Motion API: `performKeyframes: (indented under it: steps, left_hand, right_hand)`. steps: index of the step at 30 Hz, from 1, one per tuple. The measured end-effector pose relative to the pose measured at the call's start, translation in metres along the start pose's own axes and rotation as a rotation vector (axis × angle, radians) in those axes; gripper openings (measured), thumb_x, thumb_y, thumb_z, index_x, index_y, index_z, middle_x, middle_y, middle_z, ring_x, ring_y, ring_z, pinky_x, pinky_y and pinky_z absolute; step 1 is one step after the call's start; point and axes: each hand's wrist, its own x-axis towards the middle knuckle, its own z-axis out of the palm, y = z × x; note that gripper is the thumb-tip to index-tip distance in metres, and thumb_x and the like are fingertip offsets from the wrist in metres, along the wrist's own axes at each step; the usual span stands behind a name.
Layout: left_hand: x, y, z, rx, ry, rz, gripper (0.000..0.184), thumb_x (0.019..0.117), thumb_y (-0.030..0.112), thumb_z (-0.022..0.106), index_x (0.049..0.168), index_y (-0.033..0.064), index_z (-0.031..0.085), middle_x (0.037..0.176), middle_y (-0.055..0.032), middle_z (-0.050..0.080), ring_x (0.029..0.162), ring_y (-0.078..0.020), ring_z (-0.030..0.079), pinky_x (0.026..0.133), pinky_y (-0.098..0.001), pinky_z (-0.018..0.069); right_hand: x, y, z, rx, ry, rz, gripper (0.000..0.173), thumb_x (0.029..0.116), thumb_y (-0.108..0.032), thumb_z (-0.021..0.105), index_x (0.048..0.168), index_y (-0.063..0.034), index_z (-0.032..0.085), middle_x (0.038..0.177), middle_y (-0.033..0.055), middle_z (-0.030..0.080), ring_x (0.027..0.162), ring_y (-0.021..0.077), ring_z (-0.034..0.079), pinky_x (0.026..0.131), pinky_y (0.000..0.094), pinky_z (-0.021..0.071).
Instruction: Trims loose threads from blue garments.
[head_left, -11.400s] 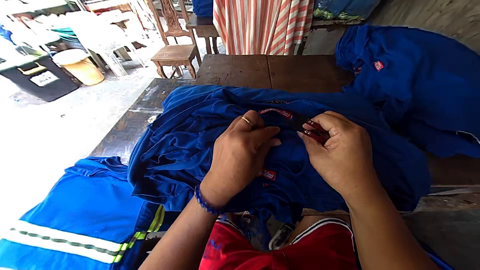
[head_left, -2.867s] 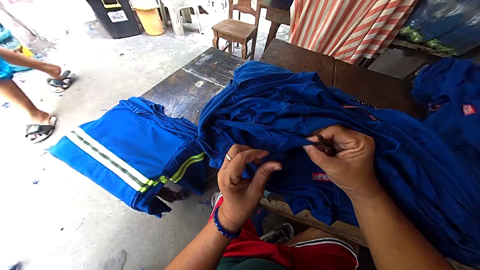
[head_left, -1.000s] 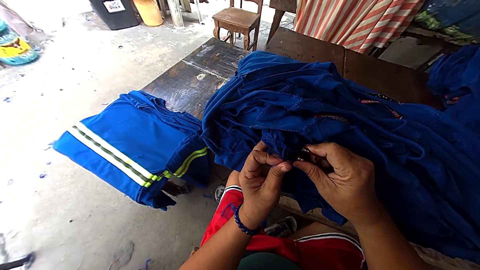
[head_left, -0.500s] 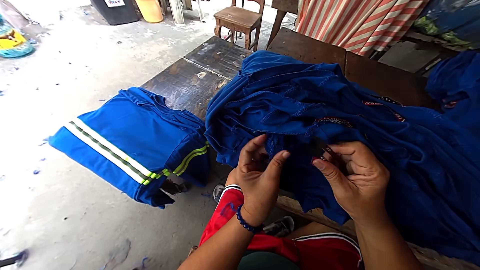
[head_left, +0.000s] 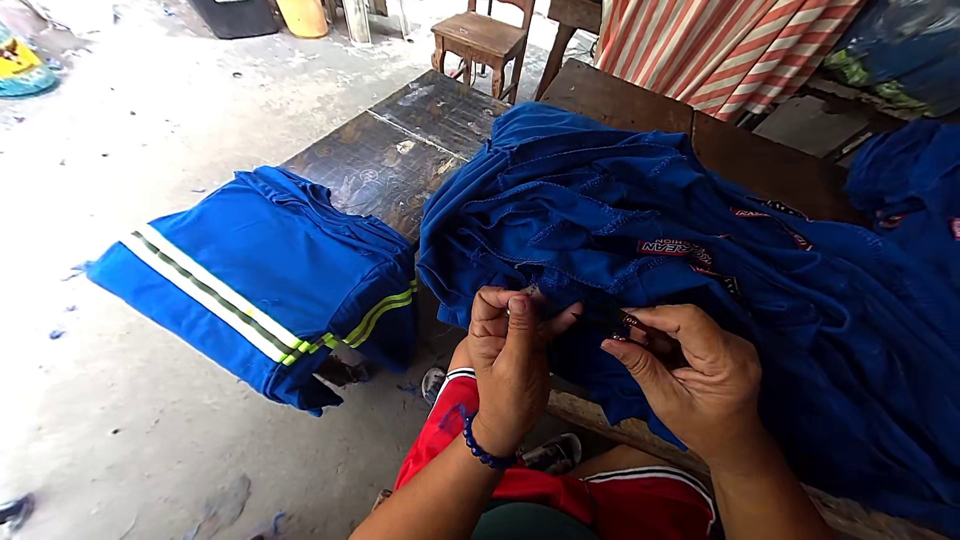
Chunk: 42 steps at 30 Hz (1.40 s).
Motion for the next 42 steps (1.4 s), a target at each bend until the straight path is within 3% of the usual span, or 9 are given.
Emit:
performKeyframes:
  steps: [6,8,11,14,16,20,25,36,42]
  left_hand:
    - [-0.005,-0.003,-0.009,0.050,-0.113,0.054,0.022,0.1066,0.042,0.047,0.109,0.0240,0.060,0.108,-0.0048,0.075,0.100,-0.0177,0.075,0.087,-0.0351,0.0617]
    - [-0.006,-0.002,-0.009,0.126,-0.127,0.061,0.012,0.1031,0.032,0.060,0.113,0.0256,0.061,0.115,-0.0032,0.074,0.100,-0.0167,0.074,0.087,-0.0352,0.0621]
    - [-0.006,-0.004,-0.006,0.277,-0.173,0.136,0.038,0.0913,0.001,0.072,0.122,0.0194,0.059,0.120,-0.0005,0.071,0.097,-0.0128,0.074,0.086,-0.0315,0.0633]
    - [-0.002,-0.011,-0.003,0.378,-0.108,0.210,0.044,0.0842,-0.006,0.077,0.123,0.0126,0.070,0.122,0.0019,0.070,0.099,-0.0080,0.072,0.086,-0.0280,0.0622]
    - [0.001,-0.014,-0.004,0.422,-0.048,0.213,0.034,0.0863,-0.003,0.077,0.117,0.0129,0.076,0.121,0.0018,0.070,0.107,-0.0090,0.069,0.090,-0.0283,0.0601]
    - [0.004,-0.013,-0.003,0.392,0.025,0.145,0.012,0.0952,0.004,0.069,0.100,0.0119,0.077,0.105,0.0008,0.071,0.093,-0.0088,0.070,0.080,-0.0280,0.0626]
    - [0.001,-0.010,0.000,0.272,-0.012,0.091,0.014,0.1009,0.007,0.061,0.104,0.0158,0.071,0.107,0.0019,0.071,0.097,-0.0083,0.070,0.086,-0.0298,0.0609]
    - [-0.006,-0.012,-0.004,0.225,-0.053,0.118,0.009,0.1009,0.014,0.064,0.104,0.0178,0.071,0.108,0.0010,0.072,0.100,-0.0094,0.071,0.086,-0.0302,0.0613]
    - [-0.004,-0.008,-0.003,0.097,-0.076,0.057,0.016,0.1093,0.032,0.045,0.109,0.0205,0.057,0.112,-0.0039,0.074,0.097,-0.0158,0.075,0.086,-0.0340,0.0619]
  right_hand:
    - [0.004,-0.004,0.001,-0.103,0.006,-0.013,0.024,0.0978,-0.019,0.070,0.101,0.0045,0.067,0.084,0.0044,0.068,0.078,-0.0052,0.059,0.074,0.0085,0.0491]
    - [0.005,-0.003,-0.002,-0.025,0.030,0.009,0.018,0.0987,-0.017,0.068,0.101,0.0016,0.066,0.085,-0.0002,0.069,0.079,-0.0075,0.062,0.075,0.0081,0.0521]
    - [0.004,-0.001,-0.007,0.070,0.062,0.048,0.012,0.1000,-0.016,0.066,0.102,-0.0045,0.065,0.087,-0.0076,0.068,0.079,-0.0089,0.062,0.072,0.0082,0.0528]
    - [-0.001,0.000,-0.009,0.105,0.074,0.066,0.012,0.0985,-0.016,0.068,0.105,-0.0065,0.064,0.089,-0.0089,0.068,0.080,-0.0087,0.062,0.072,0.0083,0.0533]
    - [-0.004,0.000,-0.009,0.113,0.070,0.066,0.014,0.0975,-0.015,0.070,0.105,-0.0051,0.065,0.088,-0.0077,0.068,0.080,-0.0084,0.061,0.073,0.0081,0.0522]
    - [-0.007,0.003,-0.010,0.107,0.048,0.059,0.017,0.0962,-0.014,0.071,0.105,-0.0014,0.065,0.088,-0.0048,0.069,0.080,-0.0088,0.061,0.073,0.0070,0.0519]
    - [-0.004,0.003,-0.005,0.029,0.031,0.035,0.020,0.0953,-0.015,0.072,0.101,0.0027,0.066,0.087,0.0005,0.070,0.081,-0.0075,0.062,0.076,0.0079,0.0524]
    - [0.010,-0.004,0.008,-0.260,0.039,-0.022,0.021,0.0987,-0.018,0.067,0.095,0.0025,0.069,0.078,0.0068,0.068,0.071,0.0010,0.060,0.068,0.0122,0.0482]
    - [0.009,0.001,0.002,-0.168,0.042,0.019,0.019,0.0980,-0.016,0.067,0.094,0.0027,0.065,0.079,0.0030,0.065,0.073,-0.0060,0.056,0.070,0.0069,0.0465]
